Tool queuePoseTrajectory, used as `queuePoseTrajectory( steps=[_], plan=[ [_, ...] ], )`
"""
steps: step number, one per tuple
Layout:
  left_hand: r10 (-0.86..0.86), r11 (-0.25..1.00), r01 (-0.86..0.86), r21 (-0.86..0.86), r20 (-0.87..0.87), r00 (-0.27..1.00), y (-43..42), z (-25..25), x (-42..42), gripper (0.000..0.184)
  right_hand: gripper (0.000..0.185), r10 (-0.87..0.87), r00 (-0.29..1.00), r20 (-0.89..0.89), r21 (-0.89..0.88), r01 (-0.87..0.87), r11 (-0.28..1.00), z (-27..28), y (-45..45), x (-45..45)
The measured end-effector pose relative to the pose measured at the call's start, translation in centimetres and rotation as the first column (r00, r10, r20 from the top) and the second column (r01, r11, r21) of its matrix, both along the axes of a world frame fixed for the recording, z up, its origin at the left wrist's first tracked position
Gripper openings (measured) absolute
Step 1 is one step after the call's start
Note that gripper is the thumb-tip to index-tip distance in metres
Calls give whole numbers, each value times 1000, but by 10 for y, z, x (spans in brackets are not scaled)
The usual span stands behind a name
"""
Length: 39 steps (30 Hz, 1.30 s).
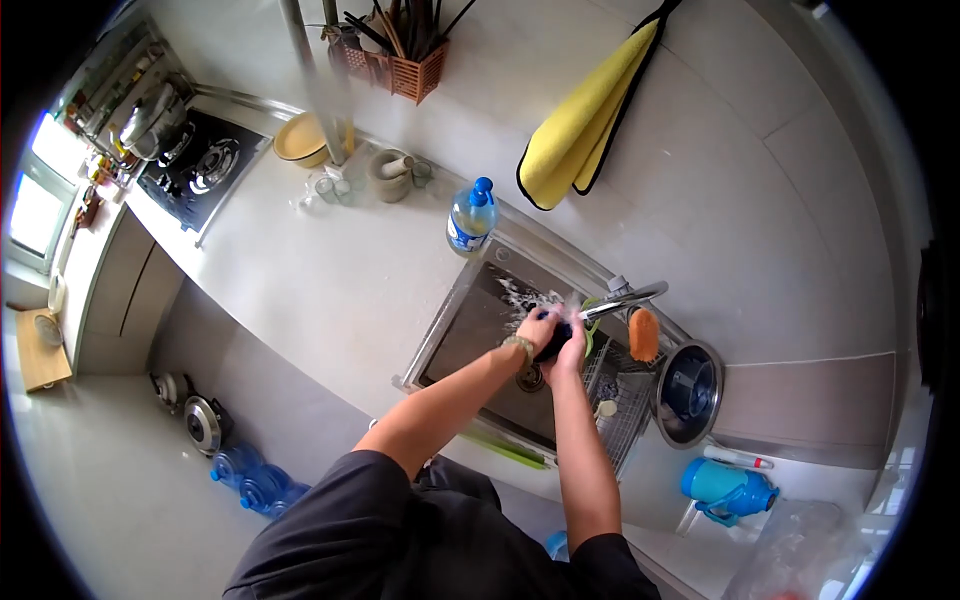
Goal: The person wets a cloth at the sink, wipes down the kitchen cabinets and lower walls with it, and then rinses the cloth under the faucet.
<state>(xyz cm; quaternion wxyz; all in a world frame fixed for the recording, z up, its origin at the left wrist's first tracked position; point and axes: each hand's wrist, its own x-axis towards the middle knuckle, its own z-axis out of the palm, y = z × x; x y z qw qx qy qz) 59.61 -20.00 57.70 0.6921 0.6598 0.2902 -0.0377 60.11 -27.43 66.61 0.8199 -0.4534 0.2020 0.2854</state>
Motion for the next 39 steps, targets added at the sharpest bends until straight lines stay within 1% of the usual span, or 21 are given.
queuePoseTrajectory(
  steps=[1, 2, 4, 7, 10, 11, 13, 14, 15, 16, 18, 20, 22, 24, 26, 30, 32, 33, 36, 37, 39],
  plan=[
    [217, 967, -205, -151, 64, 974, -14, 43, -18, 45, 49, -34, 997, 69, -67, 39, 997, -16, -3, 12],
    [219, 976, -217, -30, 65, 974, -18, 68, -29, 43, 52, -13, 1000, 19, -105, 15, 994, -31, -13, 24],
    [295, 955, -298, -3, 153, 943, -25, 66, -36, 42, 54, -115, 993, 5, -152, 114, 982, -22, -8, 27],
    [285, 945, -317, 82, 274, 919, -10, 68, -32, 34, 59, 121, 989, -86, -153, -133, 979, -33, -13, 26],
    [127, 946, -136, 294, 48, 991, 9, 96, -33, 40, 65, 311, 928, -205, -121, -340, 933, -4, -6, 4],
    [18, 898, -52, 437, 80, 997, 14, 92, -34, 42, 64, 369, 891, -266, -93, -405, 910, 6, -9, 2],
    [-61, 920, 68, 386, -32, 998, 22, 94, -32, 48, 62, 414, 856, -309, -97, -462, 882, 31, -5, -5],
    [-103, 926, 127, 355, -86, 991, 24, 96, -31, 52, 62, 406, 866, -293, -133, -457, 879, 23, -8, -3],
    [-34, 880, 44, 474, -31, 999, 10, 58, -20, 59, 62, 396, 875, -278, -169, -450, 877, 15, -12, -3],
    [-194, 861, 205, 465, -72, 978, 9, 0, 1, 56, 57, 346, 925, -158, -183, -372, 910, -4, -16, -2],
    [-70, 943, 110, 314, -137, 988, 5, -23, 17, 53, 49, 232, 968, 99, -180, -212, 961, -43, -19, 5],
    [30, 996, -23, 91, -80, 996, 3, 23, 5, 59, 43, 154, 977, 144, -76, -144, 987, -29, -15, 4],
    [114, 980, -133, 145, 134, 984, -16, 52, -19, 58, 46, 20, 997, 75, 57, -25, 998, -3, -10, 4],
    [55, 954, -149, 262, 335, 940, -19, 76, -37, 48, 52, -94, 995, -40, 42, 96, 995, 4, -12, 13],
    [-51, 880, -62, 471, 224, 973, -12, 91, -38, 41, 52, 50, 993, -108, 36, -47, 998, -10, -21, 14],
    [-32, 865, -16, 502, 88, 996, 6, 110, -34, 29, 52, 117, 984, -132, 66, -109, 992, -39, -16, 9],
    [-199, 709, 71, 702, 102, 975, 14, 112, -35, 28, 49, 252, 949, -192, 191, -215, 958, -10, -7, -2],
    [-315, 701, 282, 655, -71, 947, 23, 122, -31, 30, 52, 311, 936, -163, 204, -276, 939, -12, -7, 0],
    [-42, 608, -166, 776, 239, 970, 4, 94, -36, 38, 56, 271, 947, -171, 71, -263, 962, -20, -6, 5],
    [-142, 787, -85, 611, 314, 939, 4, 88, -38, 46, 56, 288, 952, -105, 123, -275, 954, -47, -17, 14],
    [-443, 749, -21, 662, 523, 728, 11, 94, -50, 47, 55, 305, 952, 26, 230, -303, 925, -102, -40, 32]
  ],
)
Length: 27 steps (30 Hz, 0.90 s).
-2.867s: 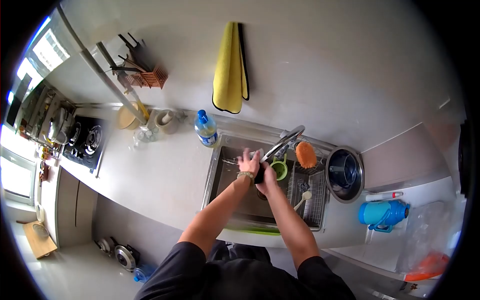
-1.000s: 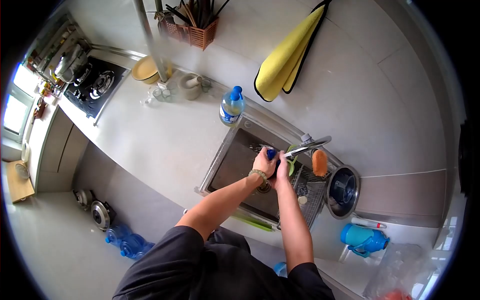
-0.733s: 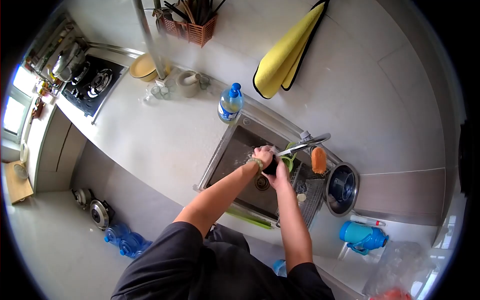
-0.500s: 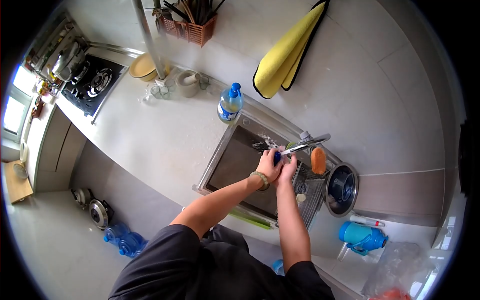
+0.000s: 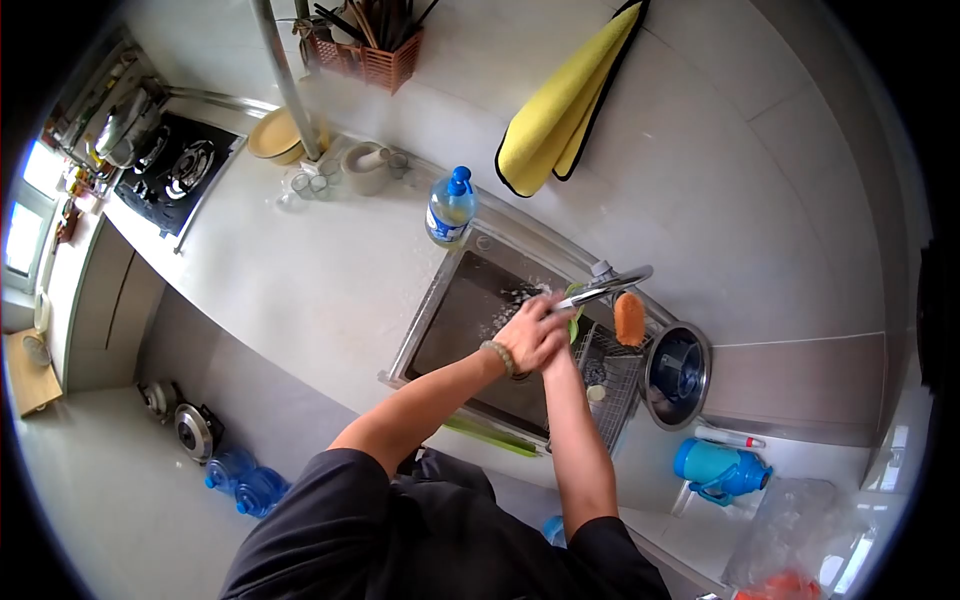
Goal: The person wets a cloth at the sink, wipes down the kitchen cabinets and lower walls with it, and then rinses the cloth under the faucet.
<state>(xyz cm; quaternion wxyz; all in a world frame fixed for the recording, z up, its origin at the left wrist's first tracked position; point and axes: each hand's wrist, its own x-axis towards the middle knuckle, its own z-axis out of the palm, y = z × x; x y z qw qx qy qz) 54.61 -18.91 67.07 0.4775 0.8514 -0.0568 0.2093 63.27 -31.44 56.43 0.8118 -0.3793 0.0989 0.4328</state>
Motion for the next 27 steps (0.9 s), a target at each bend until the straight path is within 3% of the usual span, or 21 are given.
queuePoseTrajectory(
  steps=[1, 5, 6, 9, 10, 11, 13, 14, 15, 17, 20, 21, 23, 25, 27],
  plan=[
    [-139, 986, 131, 98, 81, 987, 4, 5, -4, 46, 52, 4, 1000, -17, 0, -4, 1000, 1, -5, 2],
    [-9, 998, 18, -60, 143, 990, 3, 3, -18, 38, 38, 54, 992, -110, -15, -56, 998, 24, -8, 1],
    [93, 995, -83, -63, 169, 981, 1, -5, -16, 36, 35, 86, 984, -154, -23, -90, 996, 42, -2, -3],
    [360, 859, -393, -328, -158, 919, -9, -35, -2, 22, 31, 62, 973, -222, -88, -83, 993, 105, 27, -19],
    [409, 771, -495, -400, -284, 867, -10, -33, 1, 25, 28, 135, 986, -101, -148, -149, 978, 105, 23, -18],
    [442, 586, -608, -536, -418, 794, -12, -58, 11, 31, 29, 104, 981, -162, -394, -161, 905, 102, 19, -10],
    [455, 338, -786, -518, -641, 618, -14, -101, 15, 39, 30, -159, 982, -99, -711, 42, 702, 75, 7, 8],
    [376, 177, -791, -586, -702, 605, -20, -148, 21, 46, 32, -215, 973, -82, -634, 115, 764, 60, -6, 24],
    [314, 204, -772, -602, -707, 634, -20, -180, 17, 50, 48, -198, 966, -168, -443, 105, 890, 59, -19, 36],
    [177, 115, -735, -668, -715, 677, -17, -168, 0, 58, 30, -285, 849, -445, -201, 216, 956, 107, -15, 42],
    [-175, -135, -705, -696, -684, 708, -2, -93, -25, 60, 29, -409, 867, -285, -7, 425, 905, 90, -38, 72],
    [-141, -83, -692, -717, -679, 721, -1, -73, -31, 54, 28, -500, 834, -233, 88, 530, 843, 63, -54, 92],
    [-75, 24, -661, -750, -661, 747, -1, -48, -39, 42, 26, -545, 821, -172, -51, 545, 837, 85, -48, 72],
    [-30, 148, -713, -685, -724, 689, 4, -46, -41, 44, 32, -412, 908, -80, -220, 387, 895, 80, -41, 48],
    [9, 260, -726, -637, -750, 661, 8, -43, -44, 50, 71, -444, 827, -346, -234, 382, 894, 88, -31, 31]
  ],
)
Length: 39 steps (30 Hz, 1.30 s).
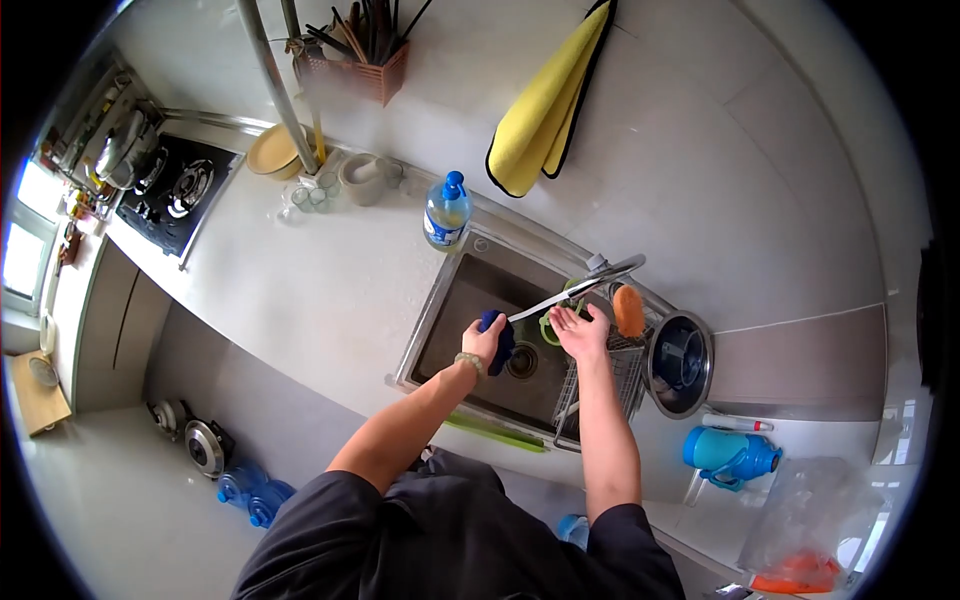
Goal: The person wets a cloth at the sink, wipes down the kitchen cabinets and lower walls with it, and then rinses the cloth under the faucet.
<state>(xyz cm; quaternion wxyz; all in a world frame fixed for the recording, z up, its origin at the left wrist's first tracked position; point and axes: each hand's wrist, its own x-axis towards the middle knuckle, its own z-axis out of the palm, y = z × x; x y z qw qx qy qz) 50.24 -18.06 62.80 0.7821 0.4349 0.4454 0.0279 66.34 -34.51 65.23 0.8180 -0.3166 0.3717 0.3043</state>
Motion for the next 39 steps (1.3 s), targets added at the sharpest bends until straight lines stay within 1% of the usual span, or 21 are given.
queuePoseTrajectory(
  steps=[2, 4, 6, 7, 9, 10, 12, 14, 16, 18, 20, 21, 22, 24, 26, 27, 30, 31, 34, 35, 39],
  plan=[
    [17, 1000, -17, -20, 6, 1000, -2, 9, -6, 55, 80, -122, 992, -31, 256, 126, 958, 1, 0, 1],
    [116, 991, -115, 71, 2, 993, -5, 28, -7, 49, 78, -272, 959, -82, 269, 284, 920, 4, 0, 14],
    [125, 983, -121, 141, -15, 992, -7, 31, -10, 49, 80, -335, 938, 89, 402, 274, 874, 7, 4, 13],
    [85, 987, -84, 136, 4, 996, -8, 25, -11, 50, 76, -377, 926, 22, 478, 322, 817, 15, 4, 13],
    [16, 991, -20, 129, 38, 999, -6, 11, -15, 52, 71, -331, 936, 122, 413, 256, 874, 8, 7, 2],
    [-56, 919, 54, 390, -7, 998, -5, 27, -22, 56, 68, -303, 938, 167, 375, 224, 899, 4, 7, -8],
    [-138, 887, 106, 449, 37, 990, -5, 18, -26, 55, 51, 53, 949, 310, 124, -95, 988, 2, 9, -37],
    [-162, 903, 83, 422, 154, 975, -12, 12, -22, 49, 41, 498, 804, 324, -222, -447, 866, 7, 12, -75],
    [-287, 831, 179, 526, 131, 949, -15, 28, -24, 42, 34, 665, 662, 346, -500, -470, 728, 15, 18, -117],
    [-426, 563, 173, 808, 104, 899, -19, 36, -23, 35, 43, 566, 595, 570, -383, -417, 824, -1, 9, -134],
    [-478, 220, 29, 975, 82, 874, -24, 45, -24, 27, 51, 572, 551, 607, -476, -324, 817, 5, 7, -147],
    [-492, 217, 26, 976, 87, 866, -23, 59, -23, 26, 63, 562, 509, 652, -495, -276, 824, 21, 8, -155],
    [-514, 215, 28, 976, 89, 853, -23, 74, -23, 26, 73, 741, 333, 583, -720, -212, 661, 12, -1, -152],
    [-690, 190, 94, 977, 65, 720, -13, 98, -20, 25, 91, 722, 227, 653, -743, 11, 669, 6, -5, -157],
    [-775, 180, 199, 963, 14, 632, -11, 111, -10, 26, 97, 792, 134, 596, -796, 230, 560, 30, -9, -162],
    [-801, 152, 156, 976, 29, 598, -11, 119, -9, 28, 101, 784, 193, 590, -804, 224, 551, 52, -7, -167],
    [-822, 235, 201, 951, 84, 563, -15, 165, -14, 35, 92, 797, 215, 564, -813, 311, 492, 78, -8, -176],
    [-826, 318, 243, 916, 142, 545, -17, 184, -18, 38, 71, 761, 224, 609, -781, 336, 527, 83, -7, -178],
    [-791, 425, 296, 855, 193, 580, -17, 221, -26, 38, 50, 749, 237, 618, -776, 333, 535, 87, -7, -178],
    [-766, 474, 334, 815, 195, 612, -16, 234, -31, 36, 36, 765, 212, 608, -742, 493, 454, 78, -9, -179],
    [-680, 433, 139, 891, 222, 698, 12, 237, -30, 34, 32, 650, 412, 639, -769, 324, 550, 51, -22, -169]
  ],
)
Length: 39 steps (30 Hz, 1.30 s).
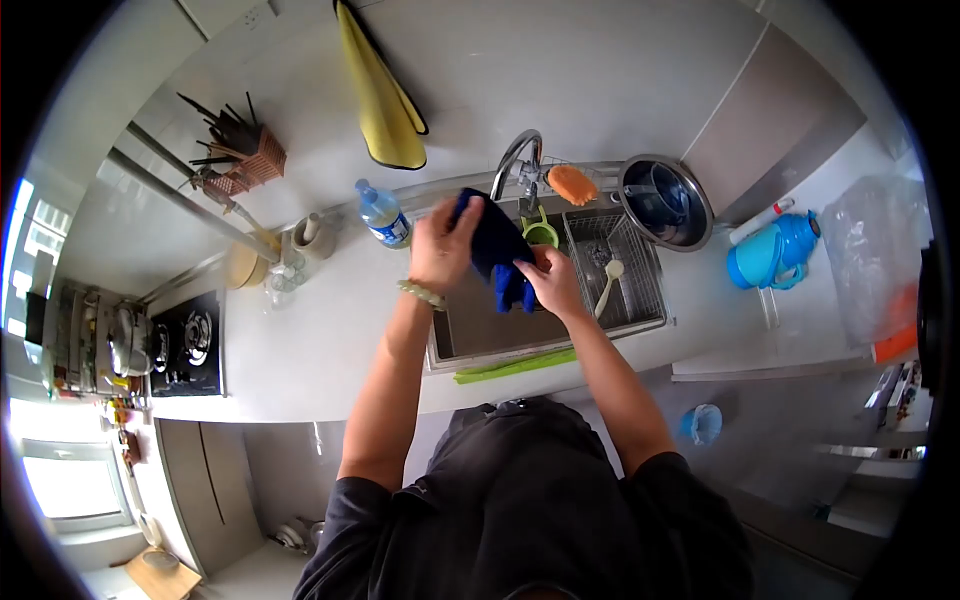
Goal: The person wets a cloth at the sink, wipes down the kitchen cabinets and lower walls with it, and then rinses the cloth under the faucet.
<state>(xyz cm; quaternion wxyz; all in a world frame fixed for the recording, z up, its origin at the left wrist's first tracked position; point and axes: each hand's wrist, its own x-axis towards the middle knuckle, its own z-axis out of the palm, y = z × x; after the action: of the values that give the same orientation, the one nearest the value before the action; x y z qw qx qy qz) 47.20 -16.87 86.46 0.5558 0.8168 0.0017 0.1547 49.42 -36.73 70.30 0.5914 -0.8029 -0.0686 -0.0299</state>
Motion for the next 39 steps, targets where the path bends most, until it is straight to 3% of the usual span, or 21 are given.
queuePoseTrajectory(
  steps=[3, 7, 8, 9, 11, 13, 15, 17, 19, 22, 23, 25, 28, 29, 31, 32, 34, 35, 37, 39],
  plan=[
    [91, 992, -95, -86, -43, 995, 29, -30, 3, 33, 32, 31, 985, -172, 387, 39, 921, 19, -2, -4],
    [208, 978, -203, 55, -97, 973, 54, -95, -3, 26, 32, 97, 965, -244, 590, 68, 805, 41, -8, -10],
    [181, 983, -175, 55, -128, 975, 56, -116, -7, 34, 32, 72, 969, -235, 612, 90, 786, 43, -6, -10],
    [122, 984, -154, -86, -303, 945, 52, -124, -12, 53, 33, 78, 971, -227, 623, 84, 777, 47, -3, -11],
    [-100, 894, -7, -448, -215, 971, 49, -166, -6, 79, 35, 94, 972, -213, 645, 68, 762, 59, 2, -13],
    [-279, 947, 268, -178, -36, 960, 21, -156, -18, 103, 37, 139, 969, -203, 678, 36, 734, 65, 12, -15],
    [-381, 917, 387, -95, 77, 922, -8, -148, -19, 120, 37, 202, 960, -194, 754, 15, 656, 70, 23, -17],
    [-410, 891, 376, -254, -99, 907, -20, -165, -7, 106, 38, 295, 943, -155, 820, -44, 570, 74, 31, -20],
    [-360, 925, 294, -240, -307, 881, -20, -152, -6, 81, 39, 377, 917, -132, 864, -79, 497, 82, 35, -25],
    [-330, 928, 216, -302, -402, 854, -6, -136, -9, 45, 38, 380, 918, -114, 948, -14, 318, 74, 23, -23],
    [-429, 830, 235, -506, -311, 848, 2, -134, -9, 46, 37, 383, 916, -120, 967, 19, 256, 72, 15, -22],
    [-553, 508, 263, -820, -76, 830, 11, -116, -14, 49, 40, 382, 908, -170, 958, 61, 279, 48, 8, -23],
    [-528, 303, 281, -911, 84, 845, -9, -89, -23, 52, 44, 456, 843, -286, 923, 115, 367, 30, 10, -41],
    [-528, 239, 282, -929, 119, 841, -10, -88, -23, 53, 32, 482, 847, -224, 949, 77, 306, 25, 14, -47],
    [-579, 38, 184, -982, 128, 806, -4, -101, -16, 52, 28, 578, 765, -284, 959, 242, 151, 11, 8, -44],
    [-603, -61, 125, -990, 136, 786, -2, -110, -14, 52, 33, 612, 722, -323, 946, 273, 176, 9, 5, -42],
    [-643, 155, 138, -978, 6, 766, -4, -113, -14, 49, 43, 673, 623, -398, 914, 334, 231, 40, 2, -43],
    [-653, 260, 148, -954, -60, 755, -5, -114, -14, 48, 45, 740, 577, -345, 937, 258, 236, 46, 4, -43],
    [-504, 694, 157, -703, -318, 803, -18, -109, -17, 45, 50, 855, 458, -244, 970, 101, 222, 53, 9, -42],
    [-422, 798, 136, -588, -382, 823, -25, -102, -20, 48, 52, 870, 456, -187, 976, -16, 219, 36, 12, -38]
  ],
)
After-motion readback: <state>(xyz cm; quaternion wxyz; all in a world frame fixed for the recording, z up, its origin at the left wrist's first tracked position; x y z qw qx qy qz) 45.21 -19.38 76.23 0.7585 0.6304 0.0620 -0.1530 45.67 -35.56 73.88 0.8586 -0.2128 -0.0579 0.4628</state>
